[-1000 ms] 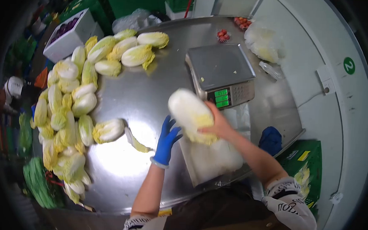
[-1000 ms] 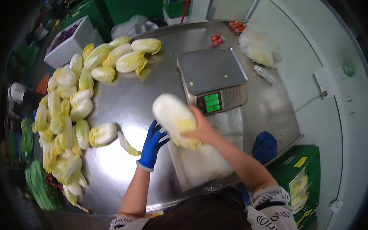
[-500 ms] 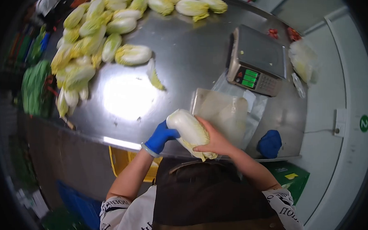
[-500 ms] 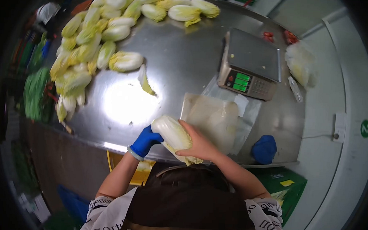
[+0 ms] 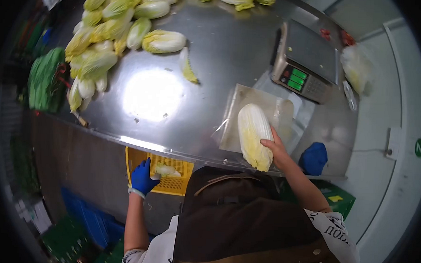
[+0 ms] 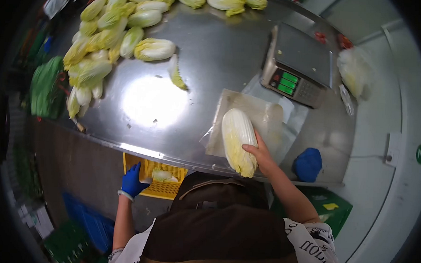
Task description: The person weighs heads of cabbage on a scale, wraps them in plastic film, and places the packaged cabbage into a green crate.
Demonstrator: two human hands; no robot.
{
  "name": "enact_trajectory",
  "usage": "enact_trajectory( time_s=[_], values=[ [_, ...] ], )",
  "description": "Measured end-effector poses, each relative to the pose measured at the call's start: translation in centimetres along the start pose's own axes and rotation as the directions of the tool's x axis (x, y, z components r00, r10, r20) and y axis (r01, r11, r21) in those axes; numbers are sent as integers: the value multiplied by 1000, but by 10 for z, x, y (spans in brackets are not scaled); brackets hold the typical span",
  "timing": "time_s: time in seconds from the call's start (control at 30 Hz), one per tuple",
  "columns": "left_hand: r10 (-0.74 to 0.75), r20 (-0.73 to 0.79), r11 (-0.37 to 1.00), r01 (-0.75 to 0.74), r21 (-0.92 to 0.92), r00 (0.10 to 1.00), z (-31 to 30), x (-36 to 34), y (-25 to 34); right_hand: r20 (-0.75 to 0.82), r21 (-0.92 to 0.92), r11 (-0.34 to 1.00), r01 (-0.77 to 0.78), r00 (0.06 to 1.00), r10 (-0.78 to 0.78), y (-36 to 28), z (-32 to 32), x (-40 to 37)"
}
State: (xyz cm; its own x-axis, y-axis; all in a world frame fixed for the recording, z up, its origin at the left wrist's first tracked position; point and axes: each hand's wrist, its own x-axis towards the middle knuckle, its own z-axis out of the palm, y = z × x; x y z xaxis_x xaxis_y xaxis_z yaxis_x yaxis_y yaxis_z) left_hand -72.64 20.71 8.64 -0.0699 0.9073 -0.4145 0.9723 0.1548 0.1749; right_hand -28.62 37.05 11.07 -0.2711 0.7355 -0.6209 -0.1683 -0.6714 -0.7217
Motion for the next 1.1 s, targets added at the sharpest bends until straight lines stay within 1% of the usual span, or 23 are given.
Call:
enact_trajectory(
  time_s=[0.03, 0.1, 0.13, 0.17, 0.23, 0.27, 0.33, 0.37, 0.43, 0.47, 0.53, 0.6, 0.63, 0.7, 0.77, 0.83, 0.87, 0.9, 0.93, 0.97, 1.03, 1.07, 1.1],
  values=[
    [-33, -11, 938, 28, -345, 999, 5, 12, 10, -107, -177, 978, 109, 986, -129, 9, -9, 2],
    [-105, 34, 488, 82, -869, 994, 17, 42, 39, -233, -538, 812, 227, 886, -402, 25, -26, 12],
    [-88, -17, 386, 18, -922, 996, 11, 62, 70, -275, -738, 656, 159, 817, -507, 25, -27, 14],
    [-39, -46, 410, -26, -912, 998, 13, 85, 95, -323, -835, 549, 28, 784, -531, 24, -20, 18],
    [80, -116, 408, -139, -903, 990, 20, 127, 153, -407, -911, 312, -269, 705, -581, 28, 2, 25],
    [139, -135, 378, -178, -908, 981, 29, 146, 178, -345, -939, 219, -266, 732, -588, 37, 11, 27],
    [171, 96, 250, 51, -967, 981, 54, 186, 218, -237, -964, 47, -261, 766, -597, 48, 11, 34],
    [174, 213, 195, 178, -965, 961, 56, 191, 226, -226, -974, 114, -198, 759, -611, 48, 3, 31],
    [227, 253, 128, 228, -965, 940, 56, 195, 227, -206, -969, 237, -63, 735, -646, 43, -23, 25],
    [250, 271, 93, 256, -962, 930, 57, 199, 228, -189, -971, 240, 13, 578, -794, 43, -50, 24],
    [220, 322, 116, 303, -946, 921, 54, 201, 238, -320, -944, 323, -59, 388, -864, 44, -115, 26],
    [227, 377, 132, 355, -926, 898, 53, 203, 250, -537, -554, 832, 35, 748, -389, 35, -154, 51],
    [253, 391, 136, 368, -920, 885, 52, 203, 258, -472, -252, 967, -24, 876, -102, 31, -159, 53],
    [308, 412, 144, 386, -911, 858, 49, 203, 282, -263, -265, 953, -144, 962, 72, 26, -134, 69],
    [382, 328, 231, 254, -939, 864, 39, 195, 309, -205, -406, 910, 81, 963, -177, 39, -105, 85],
    [313, 61, 338, -51, -940, 948, 91, 205, 313, -271, -491, 862, 124, 919, -287, 43, -78, 87],
    [317, 13, 334, -99, -938, 948, 92, 197, 320, -295, -337, 929, 151, 921, -256, 40, -76, 74],
    [307, -36, 439, -175, -881, 951, 75, 179, 333, -314, -172, 968, 180, 922, -227, 32, -72, 57],
    [366, -127, 517, -315, -796, 922, 66, 161, 343, -327, -4, 978, 209, 924, -198, 28, -71, 44],
    [428, -209, 575, -443, -687, 879, 59, 145, 349, -373, -131, 967, 217, 893, -251, 32, -76, 30],
    [583, -74, 425, -381, -821, 809, 36, 123, 359, -436, -381, 905, 190, 826, -357, 47, -101, -12],
    [640, -86, 343, -384, -857, 763, 30, 126, 363, -478, -222, 959, 174, 838, -262, 46, -114, -39],
    [760, -100, 366, -550, -751, 642, 32, 138, 358, -502, -57, 986, 156, 849, -163, 47, -130, -66]
  ],
)
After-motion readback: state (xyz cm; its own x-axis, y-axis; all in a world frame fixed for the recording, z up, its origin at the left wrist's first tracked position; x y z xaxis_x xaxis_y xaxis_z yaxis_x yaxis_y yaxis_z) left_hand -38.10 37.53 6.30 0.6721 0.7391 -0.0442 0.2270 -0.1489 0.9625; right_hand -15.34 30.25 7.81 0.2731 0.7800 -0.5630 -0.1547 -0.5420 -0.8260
